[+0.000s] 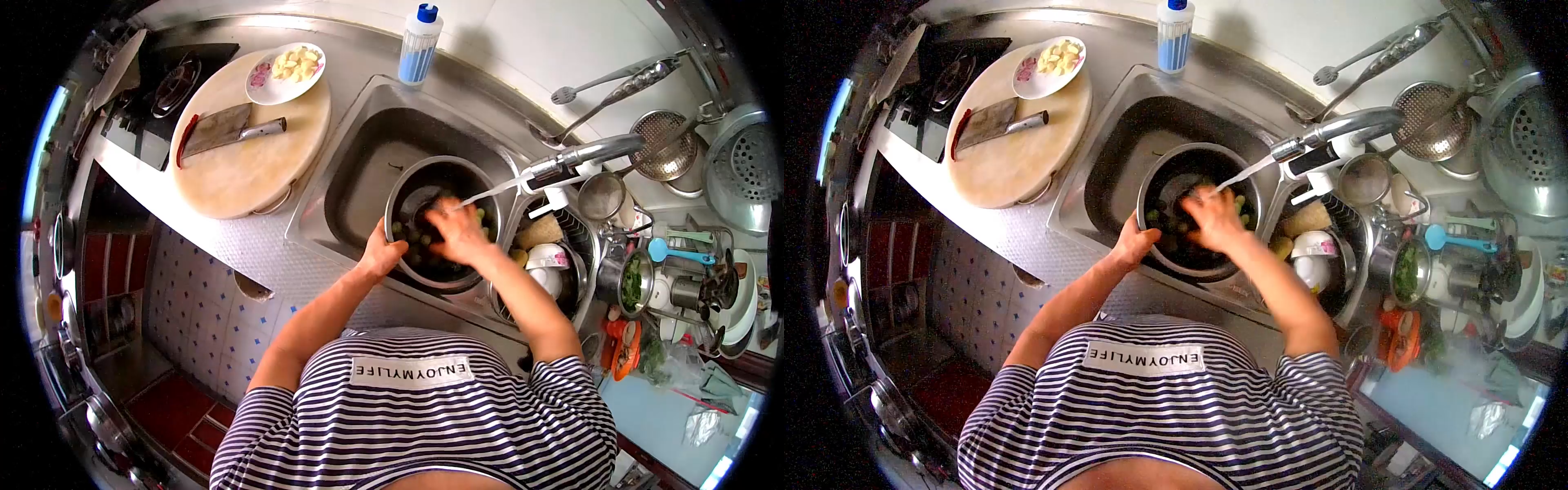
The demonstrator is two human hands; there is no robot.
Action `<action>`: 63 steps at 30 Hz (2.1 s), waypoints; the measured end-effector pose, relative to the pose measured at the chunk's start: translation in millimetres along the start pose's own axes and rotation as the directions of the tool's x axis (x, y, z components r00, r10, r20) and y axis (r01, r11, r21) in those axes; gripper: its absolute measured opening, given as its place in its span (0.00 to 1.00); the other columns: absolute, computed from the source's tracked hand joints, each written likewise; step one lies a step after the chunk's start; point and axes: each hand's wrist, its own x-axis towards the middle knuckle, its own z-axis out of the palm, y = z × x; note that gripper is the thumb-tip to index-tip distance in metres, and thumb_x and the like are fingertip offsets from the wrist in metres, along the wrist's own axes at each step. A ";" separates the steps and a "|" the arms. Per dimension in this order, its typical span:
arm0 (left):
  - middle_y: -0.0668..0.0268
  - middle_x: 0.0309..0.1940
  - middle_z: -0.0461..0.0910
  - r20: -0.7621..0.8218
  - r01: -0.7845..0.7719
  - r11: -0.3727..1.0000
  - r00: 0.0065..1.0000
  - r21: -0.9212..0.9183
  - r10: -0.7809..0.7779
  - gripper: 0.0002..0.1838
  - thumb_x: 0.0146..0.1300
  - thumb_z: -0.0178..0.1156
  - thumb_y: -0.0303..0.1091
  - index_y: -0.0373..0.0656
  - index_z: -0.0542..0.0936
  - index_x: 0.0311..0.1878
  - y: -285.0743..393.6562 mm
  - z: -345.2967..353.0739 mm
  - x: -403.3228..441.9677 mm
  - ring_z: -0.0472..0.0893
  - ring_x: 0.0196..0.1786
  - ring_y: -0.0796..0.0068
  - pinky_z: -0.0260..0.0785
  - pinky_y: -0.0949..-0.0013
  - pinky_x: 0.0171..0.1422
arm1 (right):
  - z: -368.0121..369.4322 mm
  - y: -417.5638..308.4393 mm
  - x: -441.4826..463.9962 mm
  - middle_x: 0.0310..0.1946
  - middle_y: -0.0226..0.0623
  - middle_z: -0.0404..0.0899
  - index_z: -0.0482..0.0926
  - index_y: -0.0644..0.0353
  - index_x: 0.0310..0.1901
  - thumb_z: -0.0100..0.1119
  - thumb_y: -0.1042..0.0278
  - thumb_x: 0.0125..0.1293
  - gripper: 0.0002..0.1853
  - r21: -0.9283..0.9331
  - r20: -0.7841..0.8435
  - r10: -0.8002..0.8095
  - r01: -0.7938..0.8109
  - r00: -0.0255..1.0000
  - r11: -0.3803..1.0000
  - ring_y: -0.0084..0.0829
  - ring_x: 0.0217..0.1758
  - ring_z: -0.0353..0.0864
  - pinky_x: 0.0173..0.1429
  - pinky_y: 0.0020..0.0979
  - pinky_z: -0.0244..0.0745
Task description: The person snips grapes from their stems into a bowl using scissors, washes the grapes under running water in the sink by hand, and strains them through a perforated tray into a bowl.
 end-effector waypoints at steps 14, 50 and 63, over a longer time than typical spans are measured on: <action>0.58 0.43 0.75 0.088 -0.007 0.998 0.996 0.056 0.002 0.32 0.44 0.54 0.22 0.34 0.63 0.58 2.9 2.9 -0.1 0.74 0.45 0.69 0.67 0.70 0.52 | 10.4 22.2 11.1 0.59 0.53 0.60 0.69 0.57 0.54 0.69 0.60 0.46 0.32 0.140 -0.112 0.225 -0.209 0.968 0.968 0.46 0.63 0.60 0.59 0.50 0.61; 0.59 0.42 0.77 0.055 0.030 0.983 0.998 0.182 -0.041 0.30 0.43 0.58 0.25 0.35 0.68 0.56 11.6 -0.6 -6.3 0.74 0.45 0.69 0.67 0.68 0.52 | 42.8 15.7 1.5 0.61 0.55 0.59 0.54 0.62 0.64 0.72 0.58 0.44 0.48 0.334 -0.074 0.387 -0.343 0.919 0.878 0.50 0.63 0.62 0.65 0.41 0.60; 0.48 0.39 0.76 -0.046 -0.069 0.956 0.995 0.286 0.085 0.27 0.41 0.59 0.30 0.34 0.70 0.49 -20.6 1.8 12.7 0.75 0.45 0.56 0.67 0.61 0.49 | 34.8 -25.1 -18.9 0.62 0.53 0.54 0.61 0.59 0.60 0.67 0.62 0.44 0.39 0.197 -0.043 -0.004 0.013 0.999 0.980 0.55 0.66 0.53 0.65 0.47 0.54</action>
